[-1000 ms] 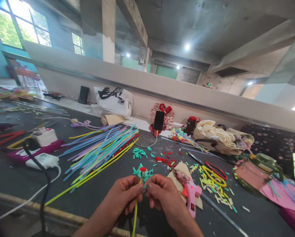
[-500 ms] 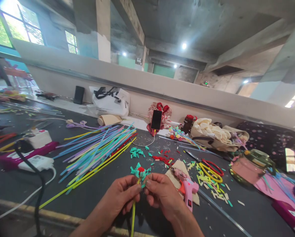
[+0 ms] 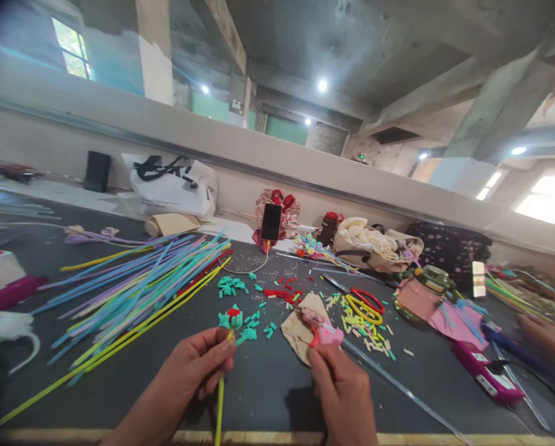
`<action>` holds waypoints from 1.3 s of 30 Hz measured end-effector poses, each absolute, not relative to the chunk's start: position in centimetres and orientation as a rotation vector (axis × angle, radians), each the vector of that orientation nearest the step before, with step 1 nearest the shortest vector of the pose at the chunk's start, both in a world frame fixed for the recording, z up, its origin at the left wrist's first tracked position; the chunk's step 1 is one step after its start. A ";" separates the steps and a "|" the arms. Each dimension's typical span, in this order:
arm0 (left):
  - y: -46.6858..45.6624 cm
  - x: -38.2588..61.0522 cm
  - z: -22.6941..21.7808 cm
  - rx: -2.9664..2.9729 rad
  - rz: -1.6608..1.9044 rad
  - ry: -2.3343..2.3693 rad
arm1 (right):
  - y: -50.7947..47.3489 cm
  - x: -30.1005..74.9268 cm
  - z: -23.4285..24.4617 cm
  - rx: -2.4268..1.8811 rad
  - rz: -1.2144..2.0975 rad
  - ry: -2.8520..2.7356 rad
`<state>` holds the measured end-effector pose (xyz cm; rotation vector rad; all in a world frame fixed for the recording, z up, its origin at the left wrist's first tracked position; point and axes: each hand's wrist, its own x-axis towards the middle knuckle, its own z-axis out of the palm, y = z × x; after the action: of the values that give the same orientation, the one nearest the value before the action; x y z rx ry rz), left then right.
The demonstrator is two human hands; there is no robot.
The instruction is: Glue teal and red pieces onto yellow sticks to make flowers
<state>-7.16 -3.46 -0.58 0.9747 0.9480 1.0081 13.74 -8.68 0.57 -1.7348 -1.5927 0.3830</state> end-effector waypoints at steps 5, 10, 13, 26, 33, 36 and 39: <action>-3.5 -7.2 -0.5 0.997 1.008 0.965 | -8.9 16.6 -0.2 -2.253 0.185 -1.569; -3.7 -6.0 0.6 1.166 0.921 0.896 | -7.2 15.3 0.2 -2.393 0.124 -1.605; -3.1 -3.7 1.6 1.372 0.841 0.804 | -6.8 15.1 0.1 -2.404 0.102 -1.602; 1.1 1.4 -1.8 1.657 0.789 1.002 | -7.4 16.4 0.3 -2.442 0.077 -1.411; 0.8 1.7 -1.4 1.544 0.815 0.984 | -8.8 18.7 3.0 -2.291 -0.095 -1.096; 0.8 1.6 -0.8 1.448 0.868 0.962 | -9.6 18.2 3.5 -1.999 0.014 -0.904; 0.6 0.8 -0.1 1.348 0.916 0.934 | -10.0 16.7 3.1 -1.638 0.322 -0.787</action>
<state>0.77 0.58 -0.07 1.3484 0.9342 0.9161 16.69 -10.02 3.09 -1.6383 -0.7872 0.3216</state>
